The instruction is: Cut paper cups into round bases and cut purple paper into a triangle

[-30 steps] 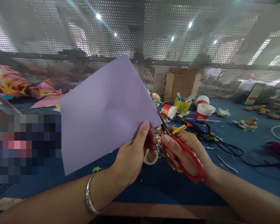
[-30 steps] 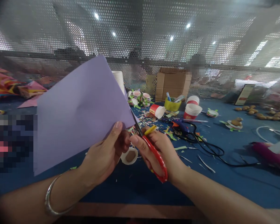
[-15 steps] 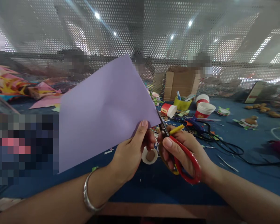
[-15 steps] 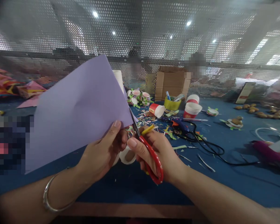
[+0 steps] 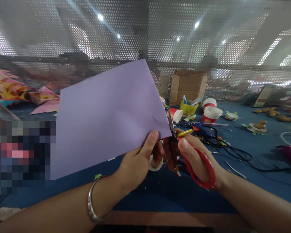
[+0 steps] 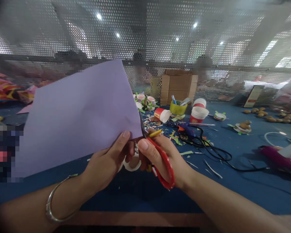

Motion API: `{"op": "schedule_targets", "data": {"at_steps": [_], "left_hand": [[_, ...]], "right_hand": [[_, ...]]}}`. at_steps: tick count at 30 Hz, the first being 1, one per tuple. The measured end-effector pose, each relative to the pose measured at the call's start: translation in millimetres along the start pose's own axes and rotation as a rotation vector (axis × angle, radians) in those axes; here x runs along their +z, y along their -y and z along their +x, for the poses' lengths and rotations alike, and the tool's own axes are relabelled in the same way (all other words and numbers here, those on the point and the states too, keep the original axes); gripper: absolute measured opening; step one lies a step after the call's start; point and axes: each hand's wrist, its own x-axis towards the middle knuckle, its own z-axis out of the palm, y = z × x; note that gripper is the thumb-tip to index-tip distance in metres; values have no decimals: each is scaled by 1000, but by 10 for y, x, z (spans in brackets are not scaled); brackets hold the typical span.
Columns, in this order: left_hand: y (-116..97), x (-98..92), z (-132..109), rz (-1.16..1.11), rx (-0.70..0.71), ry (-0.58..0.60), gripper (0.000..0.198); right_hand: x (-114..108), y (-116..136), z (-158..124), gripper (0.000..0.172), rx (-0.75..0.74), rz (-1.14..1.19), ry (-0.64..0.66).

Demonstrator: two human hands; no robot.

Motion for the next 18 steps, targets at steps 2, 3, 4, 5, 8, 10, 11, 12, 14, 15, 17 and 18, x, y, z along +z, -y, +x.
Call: {"op": "schedule_targets", "data": {"at_steps": [2,3,4,5,8,10,11,12,14,15,17,18], "left_hand": [[15,-11,-7,59,-5,44,54],[21,-15,-10,92,-7,50,55],[26,-17,-15,121,-5,46,57],[31,-16,-21,142,2,40,58],[40,3,-42,147,20,26,58],[43,21,-52,131,5,1,57],[42,29,-55,130,-13,-13,58],[41,37,-57,132,-31,-24,59],[33,48,-59,139,-64,-41,62],[27,53,-60,142,-75,-48,63],[14,63,-65,141,-92,-61,64],[9,68,-69,134,-98,-60,64]], "right_hand": [[-3,-8,1,54,16,-22,-22],[2,-8,3,55,23,-24,-36],[11,-5,6,56,30,-19,-50],[22,-1,9,55,39,-4,-62],[60,12,18,52,53,55,-91],[75,13,19,51,47,49,-102],[79,11,18,51,49,31,-109],[80,7,15,52,56,10,-116],[78,-3,7,56,82,-26,-135],[76,-8,3,57,92,-39,-146],[75,-18,-5,60,94,-63,-158],[76,-22,-9,61,90,-75,-160]]}}
